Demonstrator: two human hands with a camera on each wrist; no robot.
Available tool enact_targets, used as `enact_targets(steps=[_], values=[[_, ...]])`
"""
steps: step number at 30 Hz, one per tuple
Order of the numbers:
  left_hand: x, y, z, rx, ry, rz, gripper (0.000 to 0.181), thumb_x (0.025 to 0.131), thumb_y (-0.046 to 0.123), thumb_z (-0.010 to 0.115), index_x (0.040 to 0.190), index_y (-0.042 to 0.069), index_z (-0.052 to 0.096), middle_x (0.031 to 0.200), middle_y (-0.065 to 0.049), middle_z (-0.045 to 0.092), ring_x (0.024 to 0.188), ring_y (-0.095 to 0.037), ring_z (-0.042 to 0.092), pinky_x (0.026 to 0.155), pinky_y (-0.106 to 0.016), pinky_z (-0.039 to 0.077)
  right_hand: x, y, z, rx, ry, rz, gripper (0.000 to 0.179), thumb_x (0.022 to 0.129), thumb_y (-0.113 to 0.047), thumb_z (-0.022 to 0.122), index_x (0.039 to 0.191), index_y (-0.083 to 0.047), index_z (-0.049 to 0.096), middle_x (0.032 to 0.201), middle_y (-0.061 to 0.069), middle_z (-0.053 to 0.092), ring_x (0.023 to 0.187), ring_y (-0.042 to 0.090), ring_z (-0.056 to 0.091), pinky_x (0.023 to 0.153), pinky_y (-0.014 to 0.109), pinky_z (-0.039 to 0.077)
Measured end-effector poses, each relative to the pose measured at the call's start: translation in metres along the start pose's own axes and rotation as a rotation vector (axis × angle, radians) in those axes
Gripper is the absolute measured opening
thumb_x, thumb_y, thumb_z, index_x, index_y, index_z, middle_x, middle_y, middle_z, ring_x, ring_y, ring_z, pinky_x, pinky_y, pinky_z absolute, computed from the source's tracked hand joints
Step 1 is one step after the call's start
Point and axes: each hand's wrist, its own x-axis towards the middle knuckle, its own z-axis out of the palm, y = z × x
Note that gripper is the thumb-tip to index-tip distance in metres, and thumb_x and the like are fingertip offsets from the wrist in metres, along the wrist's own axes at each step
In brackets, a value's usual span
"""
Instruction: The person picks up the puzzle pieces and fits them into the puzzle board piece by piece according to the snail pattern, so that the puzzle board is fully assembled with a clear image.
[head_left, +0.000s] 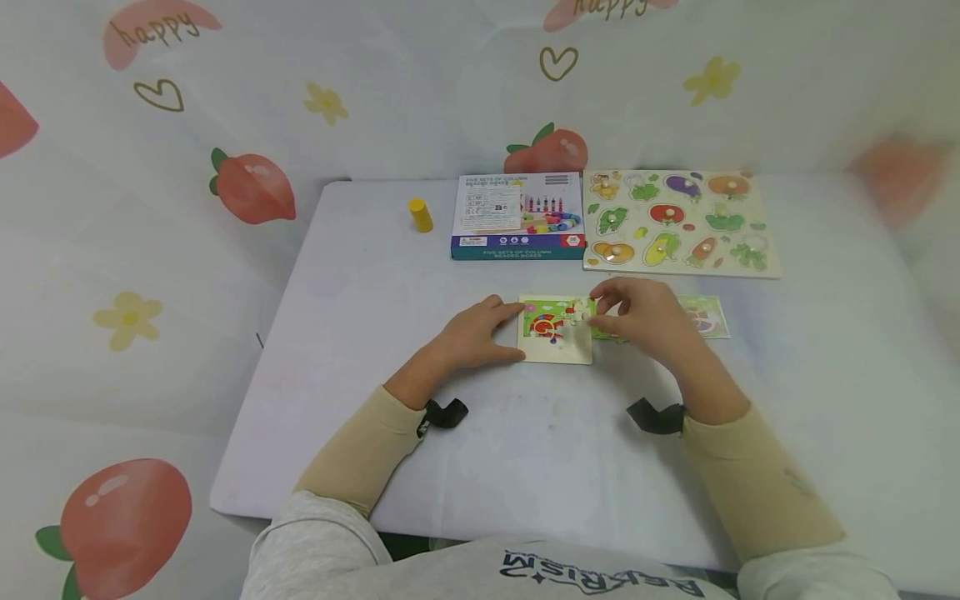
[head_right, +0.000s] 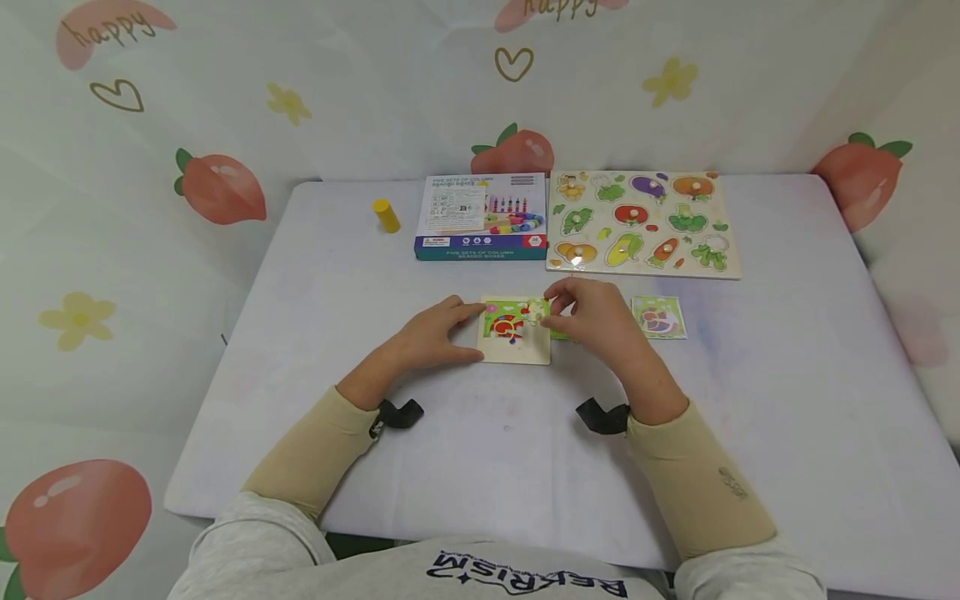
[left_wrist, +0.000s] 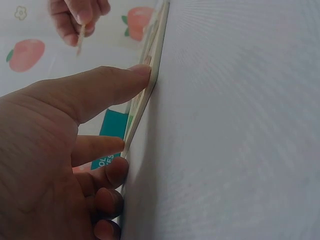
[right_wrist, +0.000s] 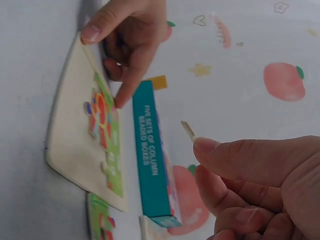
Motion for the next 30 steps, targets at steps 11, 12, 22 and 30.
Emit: enact_targets(steps=[11, 12, 22, 30], values=[[0.0, 0.0, 0.001, -0.001, 0.005, -0.006, 0.083, 0.087, 0.049, 0.079, 0.157, 0.025, 0.044, 0.114, 0.001, 0.051, 0.099, -0.016, 0.049, 0.081, -0.032, 0.044, 0.014, 0.008, 0.024, -0.001, -0.073, 0.052, 0.033, 0.089, -0.018, 0.081, 0.116, -0.004, 0.07, 0.094, 0.009, 0.065, 0.086, 0.027, 0.055, 0.073, 0.037, 0.046], [0.0, 0.0, 0.001, -0.002, 0.005, -0.007, 0.083, 0.087, 0.049, 0.079, 0.157, 0.025, 0.044, 0.113, 0.001, 0.051, 0.099, -0.016, 0.049, 0.081, -0.032, 0.044, 0.015, 0.009, 0.025, 0.0, -0.079, 0.061, 0.033, 0.089, -0.018, 0.081, 0.116, -0.004, 0.069, 0.095, 0.009, 0.065, 0.086, 0.027, 0.056, 0.074, 0.037, 0.047], [-0.001, 0.001, 0.0, 0.002, 0.006, -0.006, 0.084, 0.086, 0.05, 0.08, 0.157, 0.025, 0.044, 0.114, 0.001, 0.051, 0.1, -0.016, 0.049, 0.083, -0.033, 0.045, 0.02, 0.014, 0.035, -0.021, -0.1, 0.088, 0.033, 0.088, -0.016, 0.081, 0.115, -0.002, 0.069, 0.095, 0.011, 0.064, 0.088, 0.027, 0.056, 0.078, 0.038, 0.046], [0.0, 0.001, 0.0, 0.005, 0.003, -0.002, 0.084, 0.086, 0.05, 0.08, 0.157, 0.024, 0.044, 0.113, 0.0, 0.051, 0.099, -0.016, 0.049, 0.082, -0.032, 0.044, 0.019, 0.01, 0.037, -0.068, -0.099, 0.111, 0.029, 0.088, -0.015, 0.08, 0.112, -0.002, 0.07, 0.095, 0.011, 0.066, 0.085, 0.026, 0.057, 0.076, 0.037, 0.046]])
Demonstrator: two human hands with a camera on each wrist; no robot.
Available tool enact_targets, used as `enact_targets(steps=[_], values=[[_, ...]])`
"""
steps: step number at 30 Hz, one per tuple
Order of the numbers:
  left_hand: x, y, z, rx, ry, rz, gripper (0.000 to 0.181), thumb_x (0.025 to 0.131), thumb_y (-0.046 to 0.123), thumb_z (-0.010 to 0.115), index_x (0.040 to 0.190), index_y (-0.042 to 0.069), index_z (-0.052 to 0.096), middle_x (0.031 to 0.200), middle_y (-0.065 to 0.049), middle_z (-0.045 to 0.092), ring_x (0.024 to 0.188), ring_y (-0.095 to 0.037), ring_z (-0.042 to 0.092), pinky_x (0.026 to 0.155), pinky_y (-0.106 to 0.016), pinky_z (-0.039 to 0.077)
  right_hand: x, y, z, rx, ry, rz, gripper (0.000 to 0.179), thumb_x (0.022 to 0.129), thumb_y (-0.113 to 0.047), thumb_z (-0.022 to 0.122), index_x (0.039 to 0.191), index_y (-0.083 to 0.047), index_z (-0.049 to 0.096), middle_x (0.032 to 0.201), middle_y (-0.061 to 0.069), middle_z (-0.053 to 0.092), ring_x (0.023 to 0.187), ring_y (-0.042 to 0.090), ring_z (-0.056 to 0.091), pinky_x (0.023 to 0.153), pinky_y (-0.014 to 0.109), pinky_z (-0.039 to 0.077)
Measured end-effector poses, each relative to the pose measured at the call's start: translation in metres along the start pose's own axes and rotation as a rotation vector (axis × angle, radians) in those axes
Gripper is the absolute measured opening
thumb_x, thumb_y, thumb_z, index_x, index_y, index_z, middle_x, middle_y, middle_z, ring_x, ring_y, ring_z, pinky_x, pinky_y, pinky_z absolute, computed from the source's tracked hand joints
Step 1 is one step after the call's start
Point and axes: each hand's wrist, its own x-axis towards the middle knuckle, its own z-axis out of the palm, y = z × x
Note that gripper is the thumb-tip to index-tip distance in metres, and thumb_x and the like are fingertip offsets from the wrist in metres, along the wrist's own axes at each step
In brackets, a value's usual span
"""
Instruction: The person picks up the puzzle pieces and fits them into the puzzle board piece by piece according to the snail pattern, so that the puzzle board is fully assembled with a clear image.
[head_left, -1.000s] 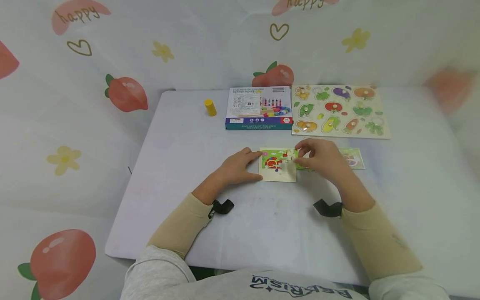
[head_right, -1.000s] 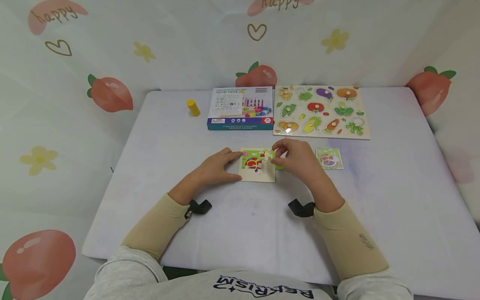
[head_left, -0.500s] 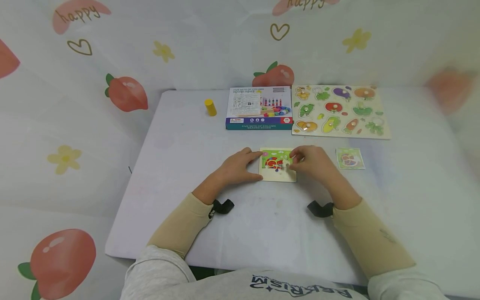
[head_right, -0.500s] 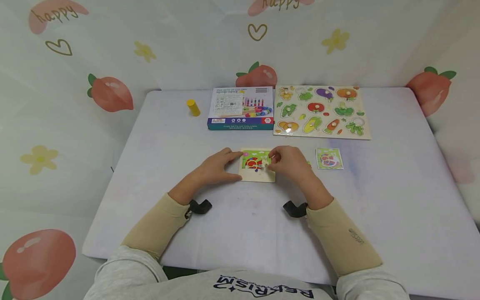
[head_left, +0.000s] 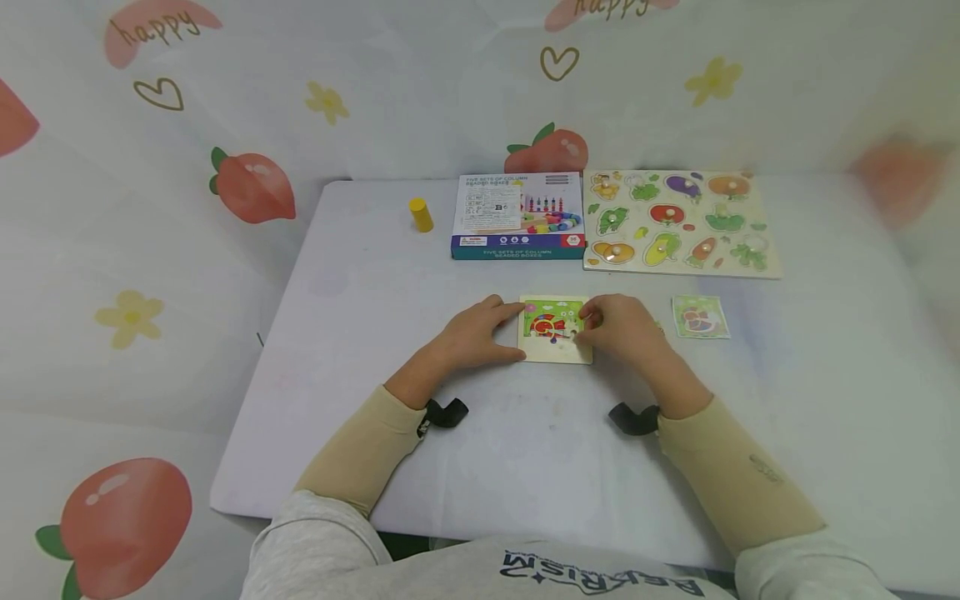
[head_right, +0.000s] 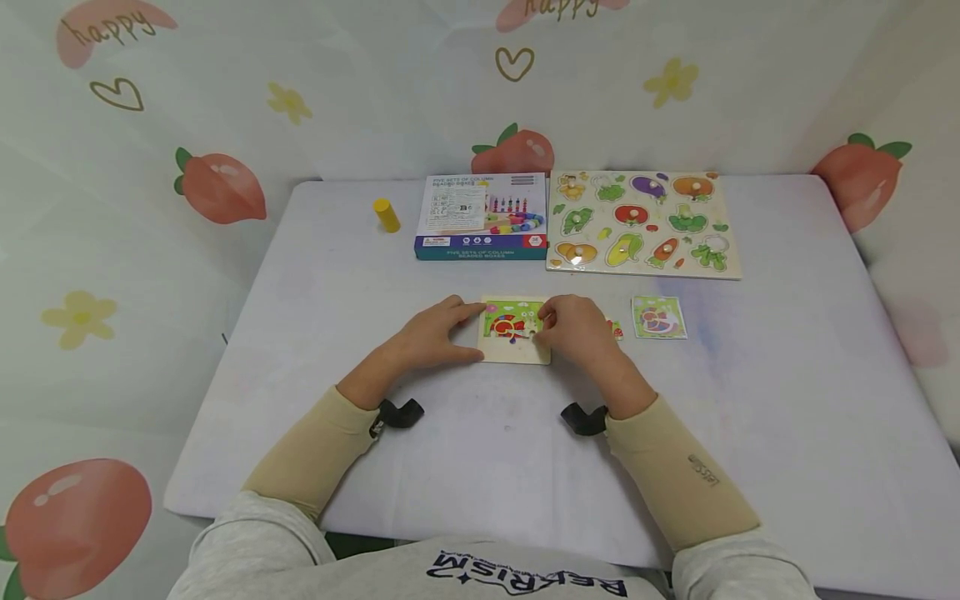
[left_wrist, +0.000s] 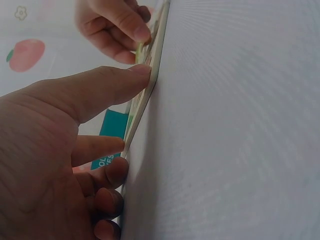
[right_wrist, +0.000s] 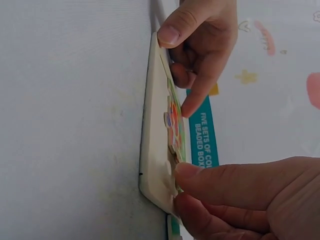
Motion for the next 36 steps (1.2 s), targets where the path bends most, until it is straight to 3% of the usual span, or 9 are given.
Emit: enact_targets(steps=[7, 16, 26, 36], values=[[0.0002, 0.0012, -0.0003, -0.008, -0.002, -0.011, 0.084, 0.086, 0.049, 0.08, 0.158, 0.024, 0.044, 0.115, 0.001, 0.051, 0.1, -0.016, 0.049, 0.083, -0.032, 0.045, 0.0015, -0.001, -0.0001, -0.069, -0.019, -0.017, 0.03, 0.089, -0.015, 0.08, 0.113, 0.0, 0.069, 0.095, 0.011, 0.066, 0.085, 0.027, 0.057, 0.077, 0.038, 0.047], [0.0017, 0.0009, -0.0005, -0.006, -0.004, -0.017, 0.084, 0.086, 0.05, 0.079, 0.158, 0.025, 0.043, 0.117, 0.001, 0.052, 0.101, -0.016, 0.049, 0.085, -0.032, 0.046, -0.0014, 0.0055, 0.0006, -0.058, 0.016, -0.034, 0.031, 0.091, -0.019, 0.079, 0.119, -0.005, 0.074, 0.097, 0.011, 0.065, 0.09, 0.028, 0.054, 0.078, 0.04, 0.044], [0.0005, -0.0003, -0.0005, 0.003, 0.003, 0.014, 0.082, 0.087, 0.048, 0.079, 0.157, 0.022, 0.044, 0.11, 0.0, 0.05, 0.096, -0.017, 0.048, 0.079, -0.033, 0.042, -0.0011, 0.0052, 0.0026, -0.04, -0.02, 0.001, 0.026, 0.095, -0.021, 0.076, 0.117, -0.006, 0.078, 0.115, 0.014, 0.072, 0.096, 0.028, 0.058, 0.085, 0.042, 0.049], [-0.0006, 0.0008, -0.0019, 0.005, -0.004, 0.015, 0.082, 0.088, 0.048, 0.079, 0.157, 0.022, 0.044, 0.109, -0.001, 0.049, 0.097, -0.017, 0.048, 0.079, -0.033, 0.041, 0.0005, 0.0035, 0.0028, -0.072, -0.004, -0.019, 0.024, 0.096, -0.023, 0.076, 0.112, -0.006, 0.08, 0.108, 0.011, 0.073, 0.093, 0.027, 0.056, 0.083, 0.041, 0.048]])
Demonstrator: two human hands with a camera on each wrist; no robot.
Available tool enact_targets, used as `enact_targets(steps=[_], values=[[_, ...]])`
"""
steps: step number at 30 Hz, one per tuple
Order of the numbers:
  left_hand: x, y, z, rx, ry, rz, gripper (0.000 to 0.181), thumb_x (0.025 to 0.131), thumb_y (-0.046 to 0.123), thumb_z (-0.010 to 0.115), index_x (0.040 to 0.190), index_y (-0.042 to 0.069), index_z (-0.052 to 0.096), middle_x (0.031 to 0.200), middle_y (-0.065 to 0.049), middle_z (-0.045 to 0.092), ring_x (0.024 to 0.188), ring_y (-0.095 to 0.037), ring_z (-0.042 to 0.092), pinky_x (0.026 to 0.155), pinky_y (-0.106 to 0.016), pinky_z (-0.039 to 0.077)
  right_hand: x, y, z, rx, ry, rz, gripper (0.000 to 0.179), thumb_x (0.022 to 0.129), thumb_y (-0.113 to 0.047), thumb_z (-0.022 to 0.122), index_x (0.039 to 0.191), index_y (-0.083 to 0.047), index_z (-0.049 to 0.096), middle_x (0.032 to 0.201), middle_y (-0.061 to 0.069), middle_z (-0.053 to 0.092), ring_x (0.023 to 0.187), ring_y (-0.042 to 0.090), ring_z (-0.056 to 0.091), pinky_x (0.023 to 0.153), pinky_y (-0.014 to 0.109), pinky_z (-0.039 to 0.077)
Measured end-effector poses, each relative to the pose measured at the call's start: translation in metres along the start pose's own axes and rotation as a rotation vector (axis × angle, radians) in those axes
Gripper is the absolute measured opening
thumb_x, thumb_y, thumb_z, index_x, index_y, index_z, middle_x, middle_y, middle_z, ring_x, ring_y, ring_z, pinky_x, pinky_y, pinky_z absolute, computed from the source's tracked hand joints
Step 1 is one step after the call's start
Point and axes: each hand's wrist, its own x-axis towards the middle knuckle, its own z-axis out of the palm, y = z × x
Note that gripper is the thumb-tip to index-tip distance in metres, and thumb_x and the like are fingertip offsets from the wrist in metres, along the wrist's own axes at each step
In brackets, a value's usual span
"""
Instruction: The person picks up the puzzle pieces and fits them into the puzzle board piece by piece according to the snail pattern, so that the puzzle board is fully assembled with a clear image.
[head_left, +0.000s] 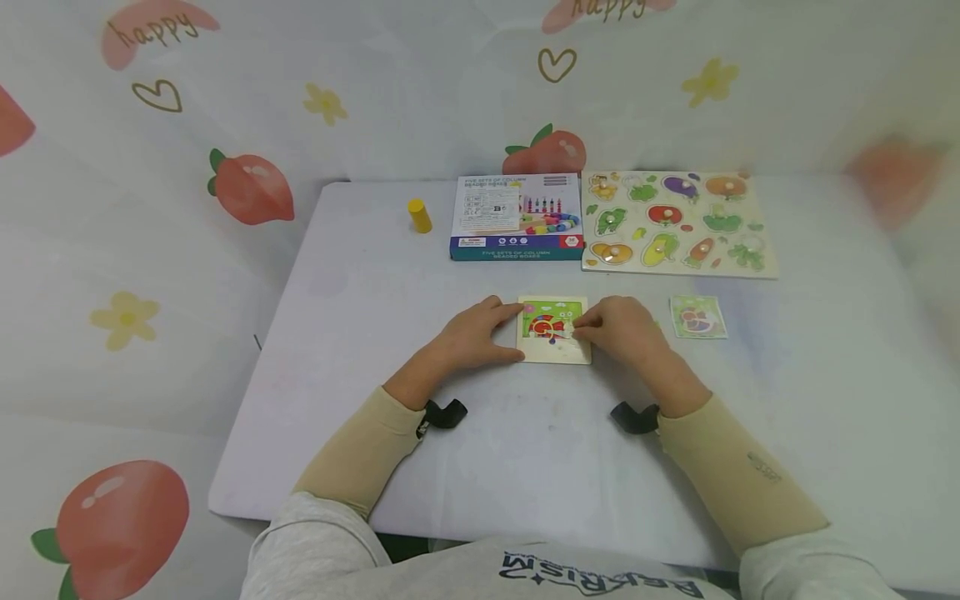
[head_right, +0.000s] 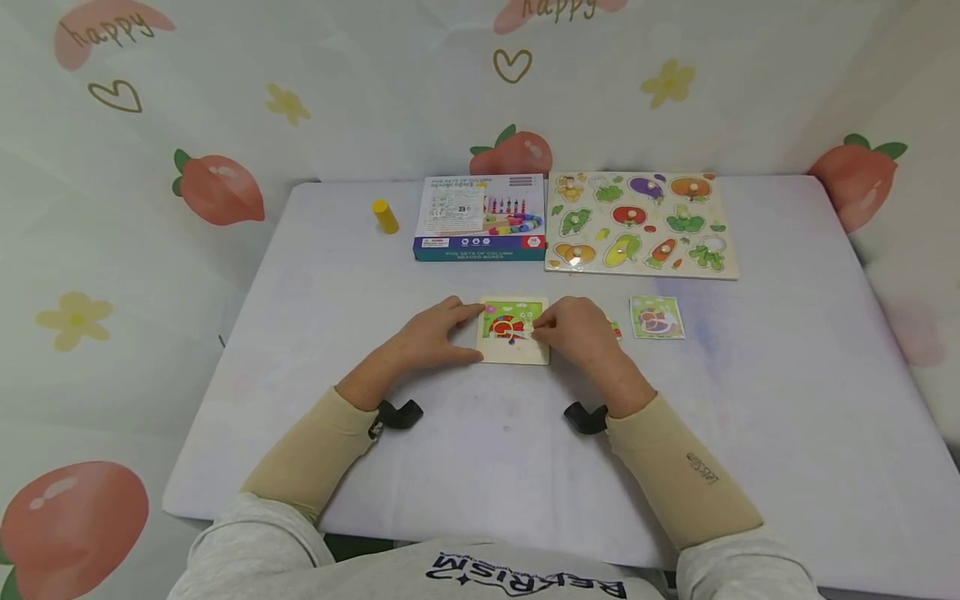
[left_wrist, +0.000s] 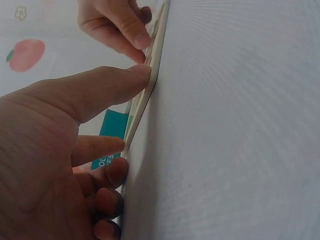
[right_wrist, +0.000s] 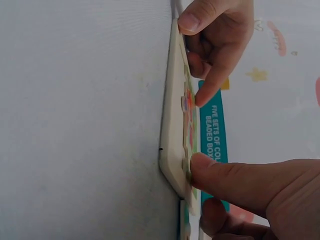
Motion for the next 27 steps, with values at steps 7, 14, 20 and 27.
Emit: enact_targets(steps=[7, 14, 20, 27], values=[[0.0, 0.0, 0.001, -0.015, -0.007, -0.008, 0.082, 0.088, 0.049, 0.078, 0.157, 0.023, 0.044, 0.109, -0.001, 0.049, 0.097, -0.017, 0.048, 0.078, -0.032, 0.042, -0.005, 0.001, -0.006, -0.041, 0.0, -0.054, 0.031, 0.096, -0.025, 0.075, 0.121, -0.007, 0.076, 0.097, 0.009, 0.067, 0.09, 0.027, 0.054, 0.075, 0.038, 0.044], [0.0, -0.001, 0.001, -0.015, 0.006, 0.002, 0.083, 0.087, 0.049, 0.079, 0.157, 0.021, 0.044, 0.107, -0.001, 0.049, 0.095, -0.017, 0.048, 0.077, -0.032, 0.04, -0.015, 0.0, -0.02, -0.05, 0.029, -0.08, 0.037, 0.095, -0.022, 0.075, 0.128, -0.007, 0.072, 0.096, 0.01, 0.064, 0.091, 0.028, 0.054, 0.075, 0.04, 0.045], [0.001, -0.002, 0.002, -0.009, 0.004, 0.003, 0.084, 0.087, 0.05, 0.079, 0.158, 0.021, 0.044, 0.108, -0.001, 0.049, 0.095, -0.017, 0.048, 0.077, -0.032, 0.04, -0.019, 0.005, -0.029, -0.064, 0.016, -0.084, 0.043, 0.092, -0.017, 0.078, 0.133, -0.007, 0.069, 0.095, 0.009, 0.062, 0.087, 0.027, 0.053, 0.072, 0.039, 0.045], [0.0, -0.001, 0.002, -0.005, 0.003, 0.002, 0.083, 0.087, 0.049, 0.079, 0.158, 0.021, 0.044, 0.109, -0.001, 0.049, 0.097, -0.017, 0.048, 0.078, -0.033, 0.041, -0.019, 0.017, -0.033, -0.078, 0.006, -0.077, 0.042, 0.092, -0.016, 0.078, 0.131, -0.004, 0.069, 0.095, 0.009, 0.062, 0.087, 0.028, 0.053, 0.073, 0.04, 0.046]])
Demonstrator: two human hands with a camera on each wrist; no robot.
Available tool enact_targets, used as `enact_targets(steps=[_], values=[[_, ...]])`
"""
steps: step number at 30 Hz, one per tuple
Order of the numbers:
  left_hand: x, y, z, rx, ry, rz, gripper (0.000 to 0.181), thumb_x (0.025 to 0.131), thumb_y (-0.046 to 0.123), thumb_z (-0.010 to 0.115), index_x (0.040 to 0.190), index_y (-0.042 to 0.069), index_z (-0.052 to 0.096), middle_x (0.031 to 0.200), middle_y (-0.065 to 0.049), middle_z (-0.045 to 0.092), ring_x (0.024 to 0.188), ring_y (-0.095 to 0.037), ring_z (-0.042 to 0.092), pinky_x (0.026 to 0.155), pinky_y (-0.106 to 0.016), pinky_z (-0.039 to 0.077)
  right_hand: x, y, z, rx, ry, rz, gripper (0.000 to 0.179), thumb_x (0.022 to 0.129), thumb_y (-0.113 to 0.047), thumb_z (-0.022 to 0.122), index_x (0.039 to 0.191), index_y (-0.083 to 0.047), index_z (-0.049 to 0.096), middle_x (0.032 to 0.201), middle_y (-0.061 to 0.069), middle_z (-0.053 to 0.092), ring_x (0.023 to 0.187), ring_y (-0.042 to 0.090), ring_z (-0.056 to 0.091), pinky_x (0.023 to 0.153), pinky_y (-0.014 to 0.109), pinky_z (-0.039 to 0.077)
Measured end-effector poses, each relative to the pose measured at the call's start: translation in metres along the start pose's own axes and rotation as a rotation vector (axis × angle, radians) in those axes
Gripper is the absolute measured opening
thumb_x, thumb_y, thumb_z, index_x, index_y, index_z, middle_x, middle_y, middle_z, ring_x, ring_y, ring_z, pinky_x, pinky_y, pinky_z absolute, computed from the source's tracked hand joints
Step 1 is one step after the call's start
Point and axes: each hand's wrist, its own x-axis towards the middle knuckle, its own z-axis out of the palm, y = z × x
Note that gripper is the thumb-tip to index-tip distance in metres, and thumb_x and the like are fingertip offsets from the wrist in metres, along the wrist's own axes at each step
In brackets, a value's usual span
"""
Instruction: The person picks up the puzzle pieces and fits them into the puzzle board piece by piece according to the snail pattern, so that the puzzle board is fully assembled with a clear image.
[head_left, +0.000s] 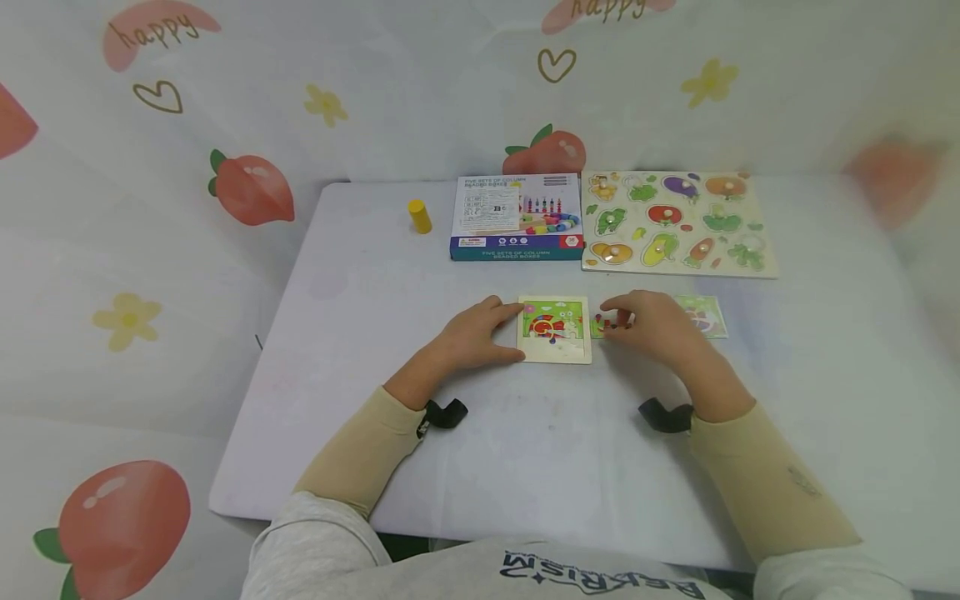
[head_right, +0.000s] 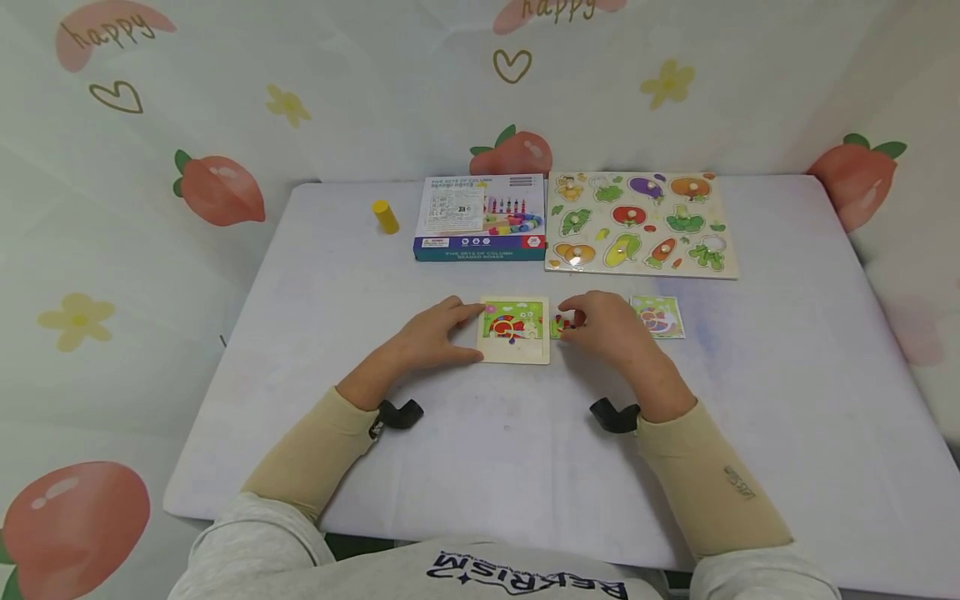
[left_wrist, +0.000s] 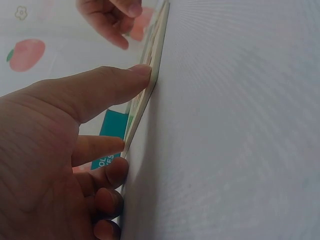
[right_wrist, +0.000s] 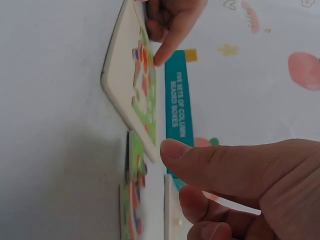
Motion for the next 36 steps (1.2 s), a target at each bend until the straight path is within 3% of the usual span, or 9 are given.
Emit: enact_targets(steps=[8, 17, 25, 36], values=[[0.0, 0.001, 0.0, 0.0, 0.003, -0.005, 0.083, 0.087, 0.049, 0.079, 0.158, 0.022, 0.043, 0.108, -0.001, 0.049, 0.096, -0.016, 0.048, 0.077, -0.032, 0.041, 0.005, 0.01, 0.003, -0.017, -0.044, 0.041, 0.043, 0.091, -0.015, 0.078, 0.13, -0.001, 0.069, 0.094, 0.011, 0.064, 0.085, 0.028, 0.054, 0.073, 0.039, 0.046], [0.001, 0.0, 0.001, 0.001, 0.007, -0.008, 0.083, 0.087, 0.049, 0.079, 0.157, 0.022, 0.044, 0.11, 0.0, 0.05, 0.096, -0.016, 0.048, 0.077, -0.032, 0.041, 0.013, 0.017, 0.007, -0.038, -0.081, -0.009, 0.048, 0.091, -0.014, 0.077, 0.138, -0.012, 0.066, 0.084, 0.008, 0.059, 0.079, 0.025, 0.053, 0.067, 0.037, 0.043], [0.001, 0.0, 0.001, 0.003, -0.001, -0.014, 0.084, 0.087, 0.051, 0.079, 0.158, 0.023, 0.044, 0.111, 0.0, 0.05, 0.097, -0.017, 0.048, 0.079, -0.032, 0.042, 0.015, 0.019, 0.005, -0.028, -0.103, -0.03, 0.047, 0.091, -0.013, 0.076, 0.138, -0.01, 0.067, 0.081, 0.007, 0.057, 0.076, 0.024, 0.051, 0.066, 0.037, 0.041], [0.0, 0.001, 0.001, 0.009, 0.004, -0.012, 0.083, 0.087, 0.051, 0.078, 0.158, 0.023, 0.044, 0.112, 0.0, 0.051, 0.097, -0.016, 0.048, 0.079, -0.032, 0.042, 0.006, 0.017, -0.005, -0.035, -0.029, -0.029, 0.047, 0.091, -0.015, 0.075, 0.135, -0.004, 0.065, 0.112, 0.015, 0.066, 0.095, 0.031, 0.056, 0.081, 0.046, 0.05]])
